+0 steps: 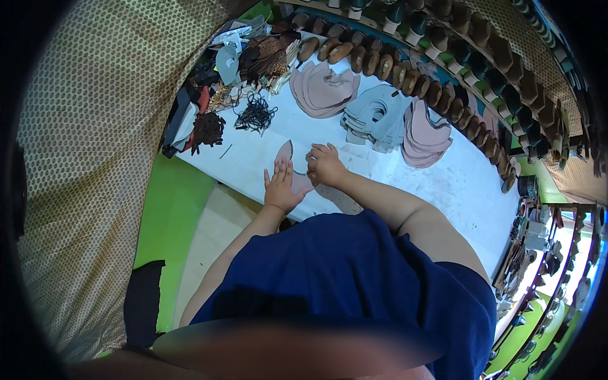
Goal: Aligning and joining shoe upper parts on a production workbench.
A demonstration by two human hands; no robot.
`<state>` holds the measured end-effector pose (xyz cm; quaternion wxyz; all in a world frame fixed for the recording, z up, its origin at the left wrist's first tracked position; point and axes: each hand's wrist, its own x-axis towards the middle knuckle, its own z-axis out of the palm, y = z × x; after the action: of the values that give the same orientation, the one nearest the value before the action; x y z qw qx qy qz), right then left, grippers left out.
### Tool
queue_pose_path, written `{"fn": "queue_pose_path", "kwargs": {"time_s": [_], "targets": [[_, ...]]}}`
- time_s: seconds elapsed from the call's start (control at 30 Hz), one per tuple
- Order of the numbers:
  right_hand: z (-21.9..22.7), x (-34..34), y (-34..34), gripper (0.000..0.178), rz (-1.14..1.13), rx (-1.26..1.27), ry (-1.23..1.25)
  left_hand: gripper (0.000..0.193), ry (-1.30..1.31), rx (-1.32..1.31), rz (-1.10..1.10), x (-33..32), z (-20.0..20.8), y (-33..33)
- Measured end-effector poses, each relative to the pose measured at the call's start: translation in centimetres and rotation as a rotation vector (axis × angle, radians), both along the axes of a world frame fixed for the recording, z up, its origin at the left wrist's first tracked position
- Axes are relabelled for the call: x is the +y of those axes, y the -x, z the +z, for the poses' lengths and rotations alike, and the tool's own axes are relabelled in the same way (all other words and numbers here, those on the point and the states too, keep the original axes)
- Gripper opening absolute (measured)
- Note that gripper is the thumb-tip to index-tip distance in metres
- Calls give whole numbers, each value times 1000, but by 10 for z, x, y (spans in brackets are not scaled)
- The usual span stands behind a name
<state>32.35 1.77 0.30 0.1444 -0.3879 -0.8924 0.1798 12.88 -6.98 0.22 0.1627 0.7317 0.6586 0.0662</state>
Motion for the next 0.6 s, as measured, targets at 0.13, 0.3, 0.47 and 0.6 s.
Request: {"fn": "queue_pose_path", "kwargs": {"time_s": [0.13, 0.3, 0.47, 0.6], "targets": [[5, 2, 4, 21, 33, -44, -28, 98, -31, -16, -12, 0, -1, 1], [5, 3, 12, 28, 83, -75, -49, 96, -37, -10, -24, -1, -2, 2], [8, 3, 16, 32, 155, -136, -109, 93, -31, -2, -23, 0, 0, 2], [6, 5, 16, 33, 185, -175, -156, 89, -30, -3, -24, 0, 1, 1]]}}
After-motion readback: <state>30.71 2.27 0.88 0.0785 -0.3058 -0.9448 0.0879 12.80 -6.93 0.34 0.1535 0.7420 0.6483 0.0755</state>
